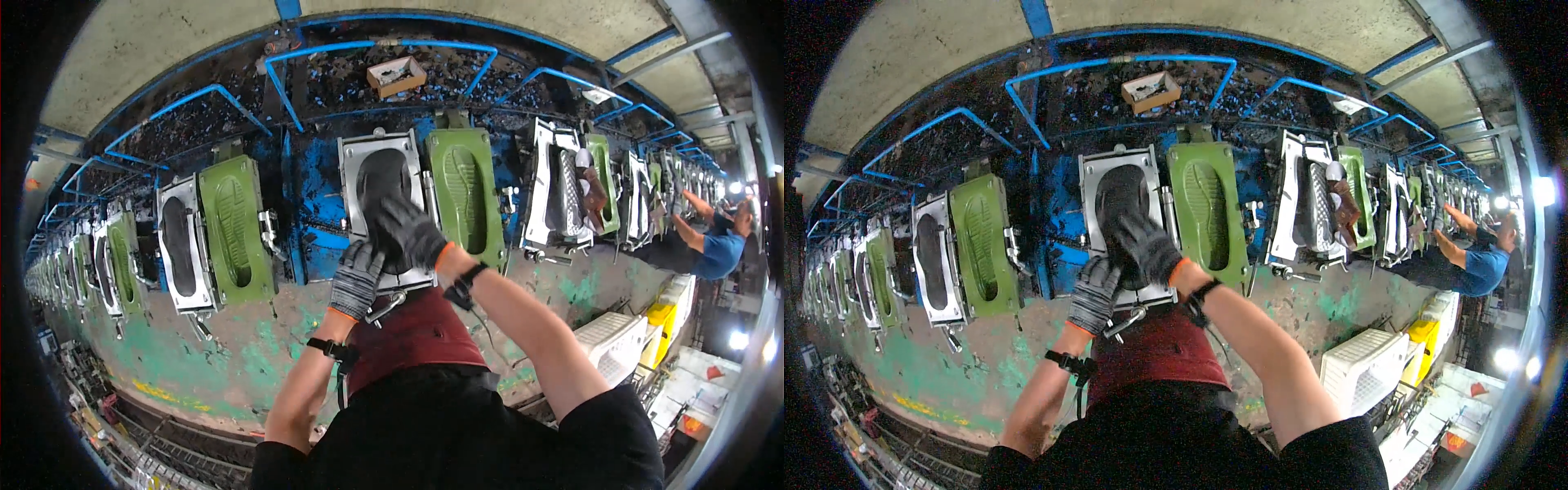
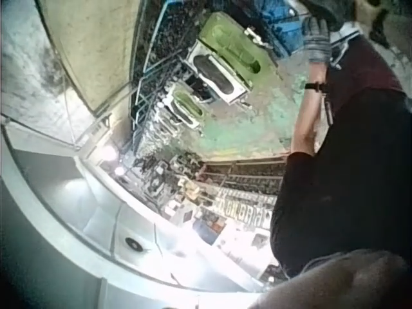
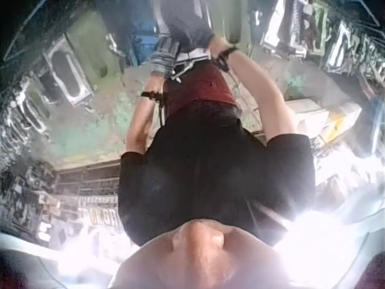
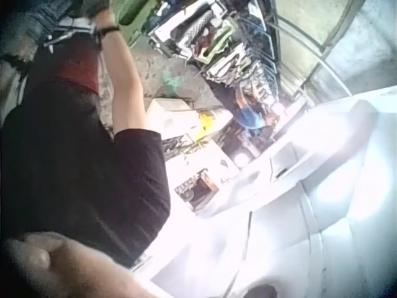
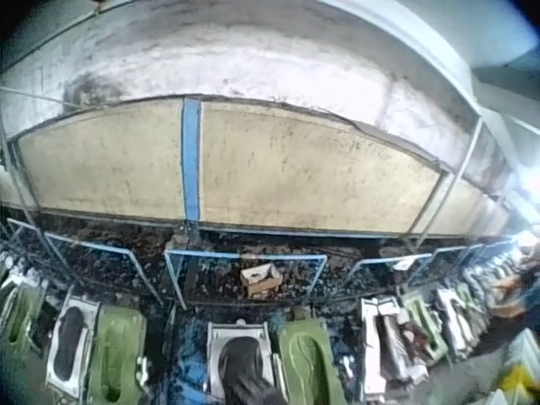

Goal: The recorder is seen placing shoe outsoles and uppers onto an industrial assembly line conveyor for bonding or pressing.

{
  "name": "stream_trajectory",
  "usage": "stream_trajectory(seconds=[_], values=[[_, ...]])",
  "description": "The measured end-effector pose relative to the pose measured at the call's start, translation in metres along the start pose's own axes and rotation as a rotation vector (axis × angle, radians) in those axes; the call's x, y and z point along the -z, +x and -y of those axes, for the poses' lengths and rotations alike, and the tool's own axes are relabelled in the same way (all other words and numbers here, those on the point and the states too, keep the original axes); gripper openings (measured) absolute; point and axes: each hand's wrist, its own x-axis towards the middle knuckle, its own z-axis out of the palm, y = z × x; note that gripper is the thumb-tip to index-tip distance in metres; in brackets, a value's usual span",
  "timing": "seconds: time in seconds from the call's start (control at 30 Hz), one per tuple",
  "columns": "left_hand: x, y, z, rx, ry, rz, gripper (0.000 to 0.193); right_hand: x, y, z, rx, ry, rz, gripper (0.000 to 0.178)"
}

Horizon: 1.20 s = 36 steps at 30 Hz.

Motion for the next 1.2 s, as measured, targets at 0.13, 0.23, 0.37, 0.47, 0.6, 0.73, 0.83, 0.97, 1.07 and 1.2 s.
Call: stream_trajectory(seconds=[0.13, 0.23, 0.37, 0.47, 0.6, 0.73, 0.83, 0.97, 1.07, 1.2], values=[[-0.012, 0.017, 0.02, -0.372, 0.08, -0.035, 0.04, 0.019, -0.037, 0.041, -0.032, 0.16, 0.032, 0.061], [-0.007, 0.024, 0.018, -0.374, 0.014, -0.004, 0.034, -0.015, -0.051, 0.05, -0.305, 0.389, -0.08, 0.047], [0.012, 0.036, 0.005, -0.386, 0.164, 0.325, 0.039, -0.032, -0.068, 0.066, -0.223, 0.113, -0.097, 0.056], [0.012, 0.053, 0.029, -0.281, 0.179, 0.381, 0.041, -0.005, -0.065, 0.114, -0.464, 0.333, 0.07, 0.106], [0.005, 0.143, -0.038, 0.006, -0.006, -0.153, 0.047, 0.01, -0.075, 0.108, -0.506, 0.255, 0.219, 0.124], [-0.032, 0.172, -0.021, -0.056, 0.161, -0.188, 0.056, 0.003, -0.085, 0.097, -0.42, 0.352, 0.181, 0.127], [-0.03, 0.175, -0.008, -0.079, 0.012, -0.239, 0.061, 0.002, -0.085, 0.095, -0.398, 0.357, 0.244, 0.129], [-0.028, 0.179, -0.023, -0.028, 0.16, -0.14, 0.064, 0.003, -0.085, 0.091, -0.382, 0.353, 0.212, 0.128], [-0.022, 0.178, -0.037, -0.108, 0.287, -0.016, 0.084, 0.003, -0.088, 0.09, -0.37, 0.379, 0.194, 0.127], [-0.01, 0.19, -0.053, -0.095, 0.416, 0.174, 0.102, 0.007, -0.091, 0.087, -0.344, 0.281, 0.191, 0.124]])
